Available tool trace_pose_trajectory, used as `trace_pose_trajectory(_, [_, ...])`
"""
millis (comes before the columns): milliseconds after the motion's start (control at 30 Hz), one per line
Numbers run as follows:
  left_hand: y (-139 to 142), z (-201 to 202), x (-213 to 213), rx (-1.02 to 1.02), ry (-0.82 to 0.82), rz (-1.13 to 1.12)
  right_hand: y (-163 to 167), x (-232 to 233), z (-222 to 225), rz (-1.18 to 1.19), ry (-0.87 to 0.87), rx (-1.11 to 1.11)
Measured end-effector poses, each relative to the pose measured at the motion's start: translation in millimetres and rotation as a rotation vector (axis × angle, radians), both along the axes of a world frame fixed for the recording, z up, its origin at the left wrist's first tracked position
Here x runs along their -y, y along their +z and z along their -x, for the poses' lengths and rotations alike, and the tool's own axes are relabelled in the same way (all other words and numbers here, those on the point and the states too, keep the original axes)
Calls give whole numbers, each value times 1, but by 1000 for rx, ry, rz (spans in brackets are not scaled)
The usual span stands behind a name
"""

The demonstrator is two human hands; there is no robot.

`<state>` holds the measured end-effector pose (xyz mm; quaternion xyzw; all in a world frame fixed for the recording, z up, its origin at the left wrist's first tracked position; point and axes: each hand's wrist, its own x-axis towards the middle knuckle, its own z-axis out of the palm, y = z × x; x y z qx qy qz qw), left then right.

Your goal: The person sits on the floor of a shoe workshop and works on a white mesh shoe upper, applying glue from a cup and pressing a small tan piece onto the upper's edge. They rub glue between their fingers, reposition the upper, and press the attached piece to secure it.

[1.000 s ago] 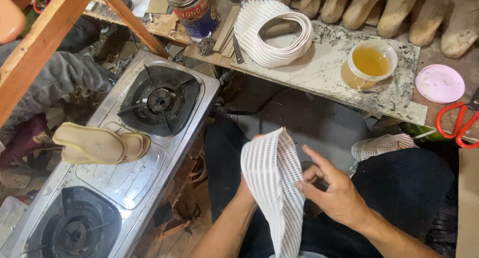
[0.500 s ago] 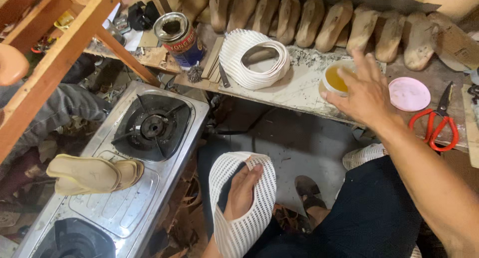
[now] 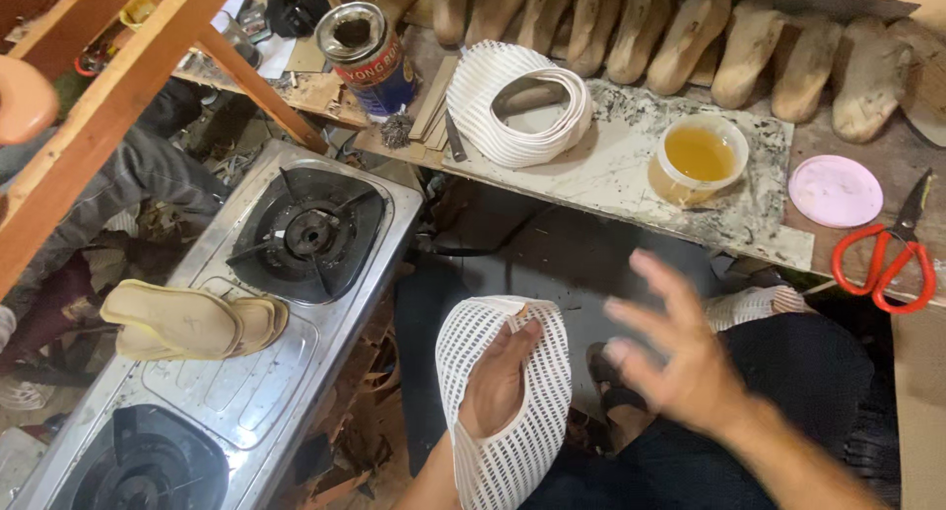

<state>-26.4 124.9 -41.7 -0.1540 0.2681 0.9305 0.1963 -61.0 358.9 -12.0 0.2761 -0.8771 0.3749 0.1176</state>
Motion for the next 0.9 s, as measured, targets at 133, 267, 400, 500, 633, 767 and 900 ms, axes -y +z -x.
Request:
trace_pose_trajectory(133, [9,-2,-10,-67,-37,26,-20,16,-33,-30,104,-163])
trace_pose_trajectory(267, [18,-13,-22,-190,-90,193,-31,7,-33,-65,31,-195])
trace_pose_trajectory(400, [19,-9,-34,-119,-46,196,-26,-3,-32,-55,4,-220])
trace_pose_trajectory(500, [18,-6,-33,-43,7,158,-19,-8,-34,-77,123,-214])
trace_pose_trajectory(633, [19,-17,-31,24,-30,139,-18,-6,-33,-53,82,-283])
trace_pose_trajectory(767, [25,-16,-27,-10,-57,228,-22,-3,-36,-93,101,-259])
trace_pose_trajectory(900, [28,-8,-20,-144,-34,451,-20,-4,-43,6,50,-193])
